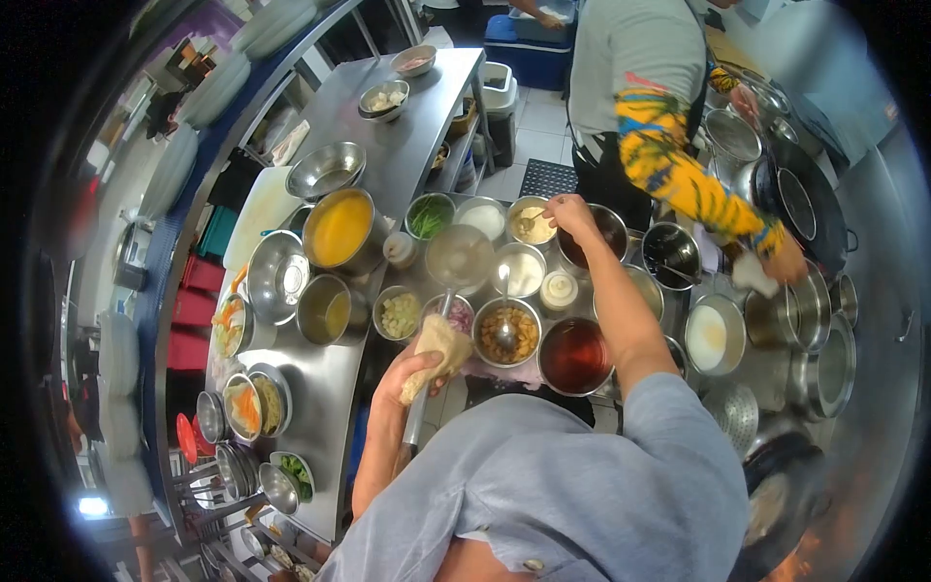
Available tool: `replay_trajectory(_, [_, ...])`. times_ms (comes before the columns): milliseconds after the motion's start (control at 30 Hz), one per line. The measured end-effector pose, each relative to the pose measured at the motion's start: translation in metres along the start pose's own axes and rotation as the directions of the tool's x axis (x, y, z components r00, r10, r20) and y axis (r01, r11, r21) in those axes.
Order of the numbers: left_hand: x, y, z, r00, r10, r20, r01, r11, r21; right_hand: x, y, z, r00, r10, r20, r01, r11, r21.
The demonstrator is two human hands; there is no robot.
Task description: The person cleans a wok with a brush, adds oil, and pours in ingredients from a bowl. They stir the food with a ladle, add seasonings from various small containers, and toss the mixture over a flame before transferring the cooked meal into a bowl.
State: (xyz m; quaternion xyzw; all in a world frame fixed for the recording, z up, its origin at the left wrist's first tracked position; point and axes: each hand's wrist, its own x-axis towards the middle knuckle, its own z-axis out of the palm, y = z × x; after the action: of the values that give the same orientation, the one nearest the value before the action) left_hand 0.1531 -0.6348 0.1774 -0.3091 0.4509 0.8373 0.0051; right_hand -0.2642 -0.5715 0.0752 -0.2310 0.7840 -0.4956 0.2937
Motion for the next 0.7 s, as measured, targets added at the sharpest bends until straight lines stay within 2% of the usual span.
replay_trajectory(167, [0.001,-0.005,-0.004,1.000,0.011,-0.005,-0.011,1.000,-0.007,0.005,0.008,0.000,1.000,0.002,-0.019,-0.001,1.000,0.016])
replay_trajectory(267, [0.001,-0.008,-0.005,1.000,0.003,-0.013,-0.003,1.000,-0.005,0.007,0.011,0.000,0.999,-0.014,-0.032,0.012,0.999,-0.043])
replay_trajectory(367, [0.001,-0.010,-0.005,1.000,0.018,-0.019,-0.018,1.000,-0.007,-0.002,-0.003,-0.002,0.992,-0.084,-0.090,0.063,0.975,-0.213])
replay_trajectory(467, [-0.001,-0.012,-0.004,0.999,0.028,-0.026,-0.029,0.999,-0.021,0.000,0.004,0.005,0.967,-0.225,-0.115,0.168,0.911,-0.376])
replay_trajectory(567, [-0.004,-0.012,-0.004,1.000,0.014,-0.028,-0.015,1.000,-0.026,0.003,0.007,0.012,0.982,-0.169,-0.087,0.126,0.921,-0.369])
replay_trajectory(700, [-0.008,-0.014,-0.006,0.999,0.019,-0.034,-0.020,0.999,-0.035,-0.006,-0.005,0.014,0.995,-0.064,-0.070,0.048,0.977,-0.208])
